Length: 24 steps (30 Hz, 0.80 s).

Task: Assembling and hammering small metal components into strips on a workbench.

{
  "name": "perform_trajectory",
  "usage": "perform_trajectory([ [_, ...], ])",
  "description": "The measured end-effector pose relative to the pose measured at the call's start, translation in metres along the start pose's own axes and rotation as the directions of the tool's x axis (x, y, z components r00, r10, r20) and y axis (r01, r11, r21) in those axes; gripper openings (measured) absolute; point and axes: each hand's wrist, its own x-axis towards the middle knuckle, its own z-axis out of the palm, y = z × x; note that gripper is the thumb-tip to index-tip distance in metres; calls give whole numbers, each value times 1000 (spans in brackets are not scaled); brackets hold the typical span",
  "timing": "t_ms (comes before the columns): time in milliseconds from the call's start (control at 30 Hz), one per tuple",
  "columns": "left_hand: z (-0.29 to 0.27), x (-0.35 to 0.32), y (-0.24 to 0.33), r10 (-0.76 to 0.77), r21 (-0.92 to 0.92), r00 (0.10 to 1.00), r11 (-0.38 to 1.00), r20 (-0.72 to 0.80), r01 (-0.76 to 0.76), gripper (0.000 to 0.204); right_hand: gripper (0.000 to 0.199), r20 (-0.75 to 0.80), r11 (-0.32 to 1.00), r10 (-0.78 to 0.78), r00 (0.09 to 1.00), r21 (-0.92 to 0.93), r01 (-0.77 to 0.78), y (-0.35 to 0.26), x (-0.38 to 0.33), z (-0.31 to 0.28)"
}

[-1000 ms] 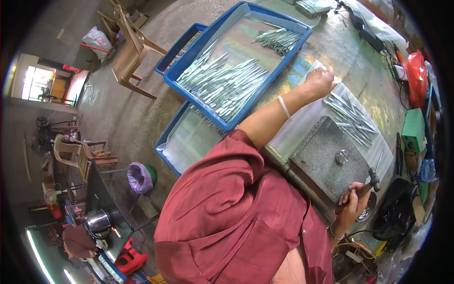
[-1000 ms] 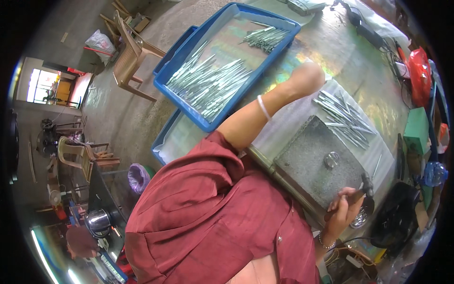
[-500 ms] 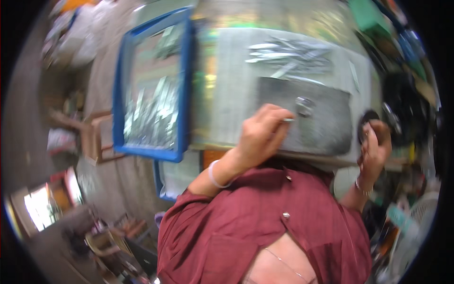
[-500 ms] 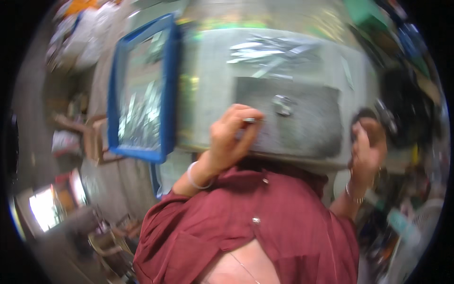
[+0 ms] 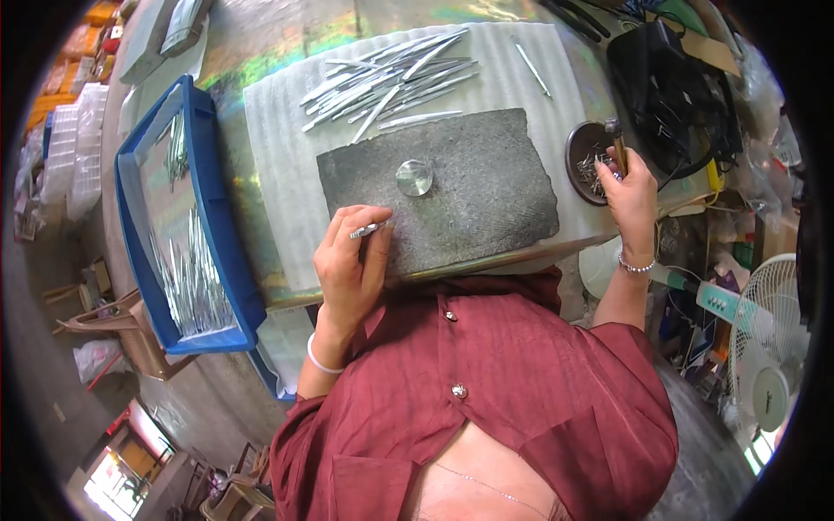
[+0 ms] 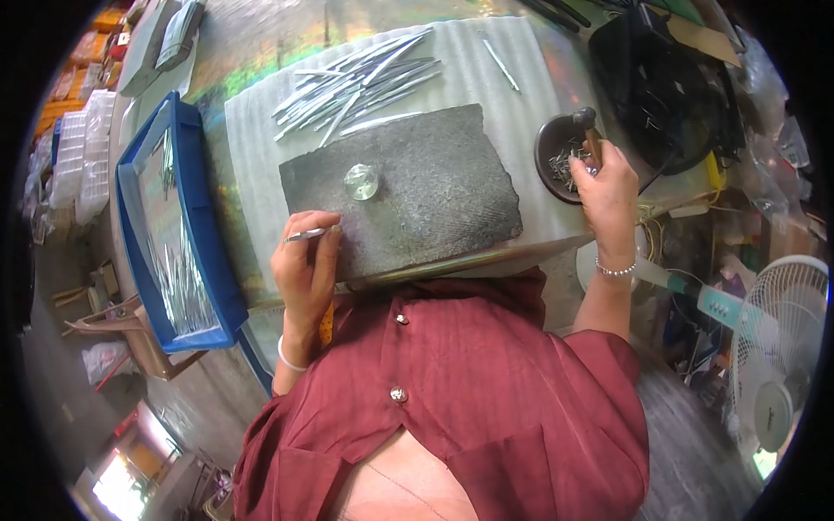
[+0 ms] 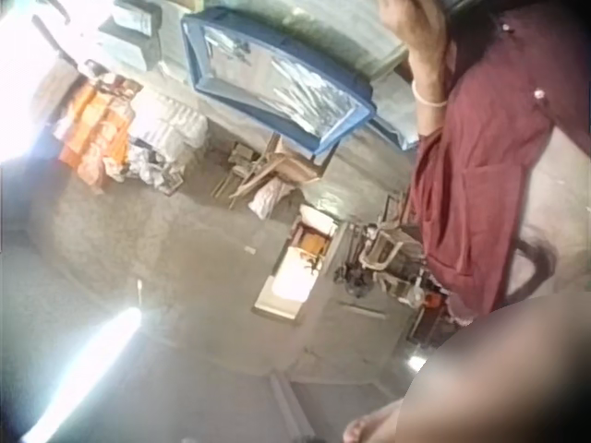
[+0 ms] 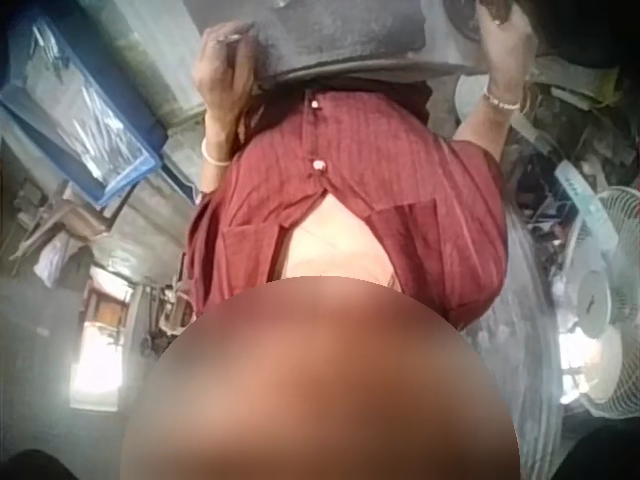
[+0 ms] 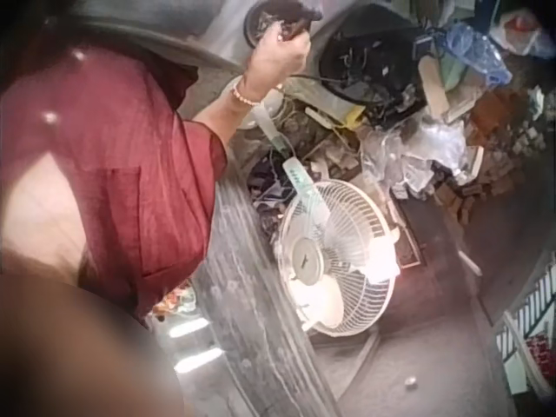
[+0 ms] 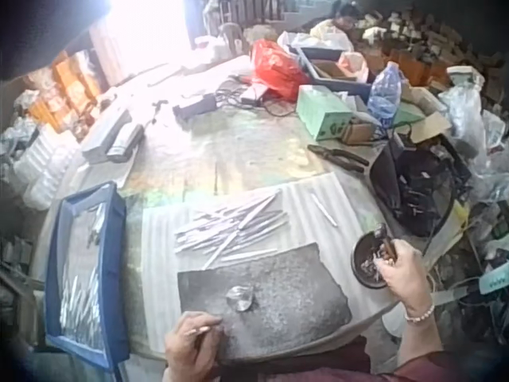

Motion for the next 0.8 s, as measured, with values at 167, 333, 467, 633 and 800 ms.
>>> perform_trajectory([
  [167,3,-2,-1,28,-12,998,1000,-47,-29,13,26,111,989,16,994,-149,0,6,8,3],
  [333,4,-1,0,23,-168,1000,986,-15,-25,10,19,119,984,60,991,-176,-38,24,11,-5],
  [467,4,-4,0,-14,-269,1000,963,23,20,8,20,165,984,4,986,-176,26,28,21,-5],
  [633,-2,-12,7,-304,-399,952,870,30,290,10,23,162,990,43,986,-141,-20,13,26,7],
  [800,-7,-13,9,-344,-458,936,823,73,337,12,22,114,997,75,991,-26,-72,12,19,1],
])
